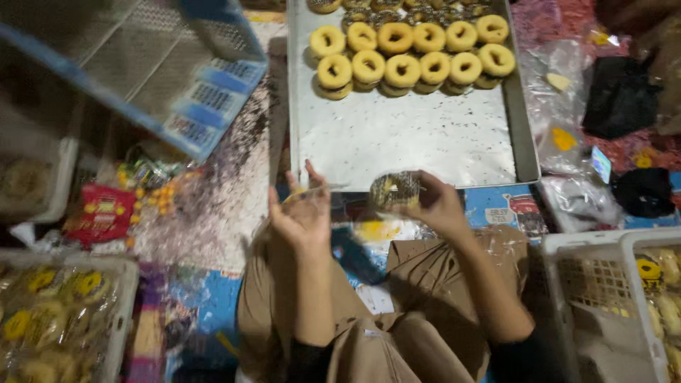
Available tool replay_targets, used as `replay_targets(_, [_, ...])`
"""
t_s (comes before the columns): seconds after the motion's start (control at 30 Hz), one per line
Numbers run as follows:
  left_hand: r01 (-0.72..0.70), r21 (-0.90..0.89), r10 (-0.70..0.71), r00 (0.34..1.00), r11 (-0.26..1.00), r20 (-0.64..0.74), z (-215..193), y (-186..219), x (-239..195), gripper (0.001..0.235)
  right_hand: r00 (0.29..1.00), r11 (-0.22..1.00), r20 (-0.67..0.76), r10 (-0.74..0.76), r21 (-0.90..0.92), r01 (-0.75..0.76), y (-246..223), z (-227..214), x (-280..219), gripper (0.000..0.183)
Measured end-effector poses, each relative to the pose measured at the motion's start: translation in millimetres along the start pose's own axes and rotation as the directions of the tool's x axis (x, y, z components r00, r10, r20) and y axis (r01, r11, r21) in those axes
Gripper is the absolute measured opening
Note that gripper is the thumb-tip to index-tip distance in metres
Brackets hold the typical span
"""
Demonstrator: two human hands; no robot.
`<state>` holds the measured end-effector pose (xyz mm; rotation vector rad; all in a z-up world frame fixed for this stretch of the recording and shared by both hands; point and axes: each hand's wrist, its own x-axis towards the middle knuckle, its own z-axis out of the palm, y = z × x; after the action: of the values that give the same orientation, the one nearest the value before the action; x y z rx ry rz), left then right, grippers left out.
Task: The person sits on the floor and packages doughnuts from a metal tray into small clear plastic bags. They pick up doughnuts, place them into bags, and then place the filled bags into a white plastic crate.
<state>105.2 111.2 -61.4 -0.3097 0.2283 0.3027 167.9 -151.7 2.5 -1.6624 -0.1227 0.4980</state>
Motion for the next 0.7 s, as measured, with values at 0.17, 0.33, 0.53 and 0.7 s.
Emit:
replay_targets(0.17, [0.086,-0.017,-0.081,0.976,0.996,0.204,-7.0,-43.9,-36.3,0.048,0.773,0.719,-0.103,-0.626,-0.460,0.521,-25.1,70.1,-98.4,0.060])
replay_targets(0.33, [-0.074,0.249,0.006,0.964,0.966,0.264,4.7,-83.4,-86.8,0.065,0.742,0.576,0.002,-0.671,-0.629,0.522,-45.5,79.1,-111.2,0.062])
replay_targets(0.53, [-0.192,0.336,0.031,0.901,0.922,0.432,24.8,-93.1,-107.7,0.072,0.767,0.644,0.079,-0.637,-0.492,0.585,-41.7,75.6,-109.4,0.054])
replay_targets(0.7, [-0.022,0.305,-0.099,0.920,0.952,0.378,25.6,-98.5,-118.0,0.078,0.795,0.722,-0.046,-0.605,-0.452,0.523,-33.9,76.0,-118.4,0.043])
